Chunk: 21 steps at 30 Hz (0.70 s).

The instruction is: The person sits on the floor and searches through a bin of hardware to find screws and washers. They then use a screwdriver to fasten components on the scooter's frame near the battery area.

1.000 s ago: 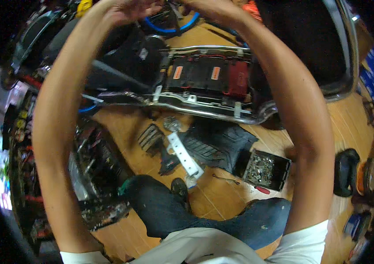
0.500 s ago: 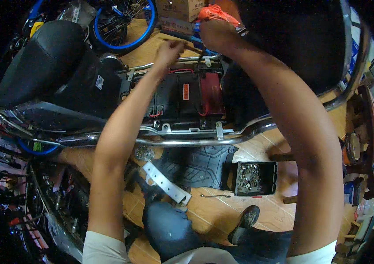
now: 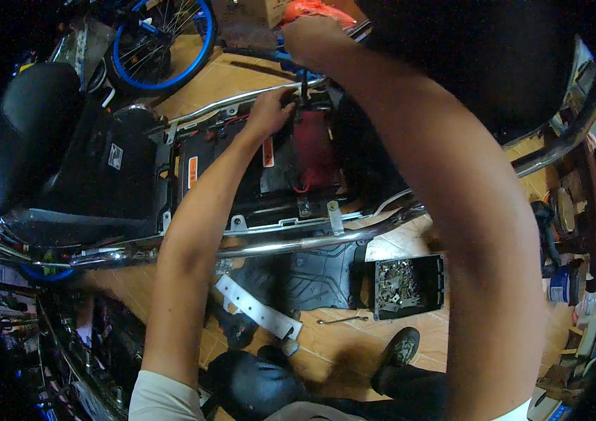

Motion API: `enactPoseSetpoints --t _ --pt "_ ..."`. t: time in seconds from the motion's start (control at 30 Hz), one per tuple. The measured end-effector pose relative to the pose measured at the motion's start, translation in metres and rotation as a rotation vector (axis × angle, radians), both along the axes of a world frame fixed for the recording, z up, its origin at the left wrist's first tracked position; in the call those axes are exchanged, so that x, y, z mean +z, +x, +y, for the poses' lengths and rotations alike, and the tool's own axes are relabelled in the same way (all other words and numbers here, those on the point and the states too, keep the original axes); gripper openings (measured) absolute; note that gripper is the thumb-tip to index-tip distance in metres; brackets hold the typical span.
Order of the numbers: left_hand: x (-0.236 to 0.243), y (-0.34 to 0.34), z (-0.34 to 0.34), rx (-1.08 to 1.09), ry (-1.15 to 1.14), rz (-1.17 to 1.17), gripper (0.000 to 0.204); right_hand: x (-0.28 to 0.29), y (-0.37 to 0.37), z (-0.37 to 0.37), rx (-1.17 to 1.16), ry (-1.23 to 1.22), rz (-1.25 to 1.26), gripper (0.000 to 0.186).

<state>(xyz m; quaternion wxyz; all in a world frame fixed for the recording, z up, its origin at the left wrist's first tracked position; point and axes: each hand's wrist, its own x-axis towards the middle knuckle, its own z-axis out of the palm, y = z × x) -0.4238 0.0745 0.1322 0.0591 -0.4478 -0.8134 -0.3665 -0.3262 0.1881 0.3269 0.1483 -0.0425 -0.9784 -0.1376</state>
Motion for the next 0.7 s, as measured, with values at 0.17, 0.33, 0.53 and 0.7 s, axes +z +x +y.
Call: enactPoseSetpoints --t 0.17,0.33,0.53,0.7 --pt "-0.005 0.0 0.024 0.02 0.071 -0.106 0.047 -0.015 -0.008 0.007 0.065 0.053 -0.009 0.022" --pt "-0.033 -0.024 0.037 0.027 0.137 -0.054 0.043 -0.031 -0.022 0.002 0.014 -0.041 0.267 0.02" --pt "-0.066 -0.069 0.04 -0.066 0.123 0.267 0.054 -0.049 -0.02 -0.013 -0.271 -0.412 0.485 0.02" --pt "-0.07 -0.069 0.035 0.009 0.036 0.113 0.058 -0.086 0.01 -0.018 -0.002 -0.233 0.774 0.041"
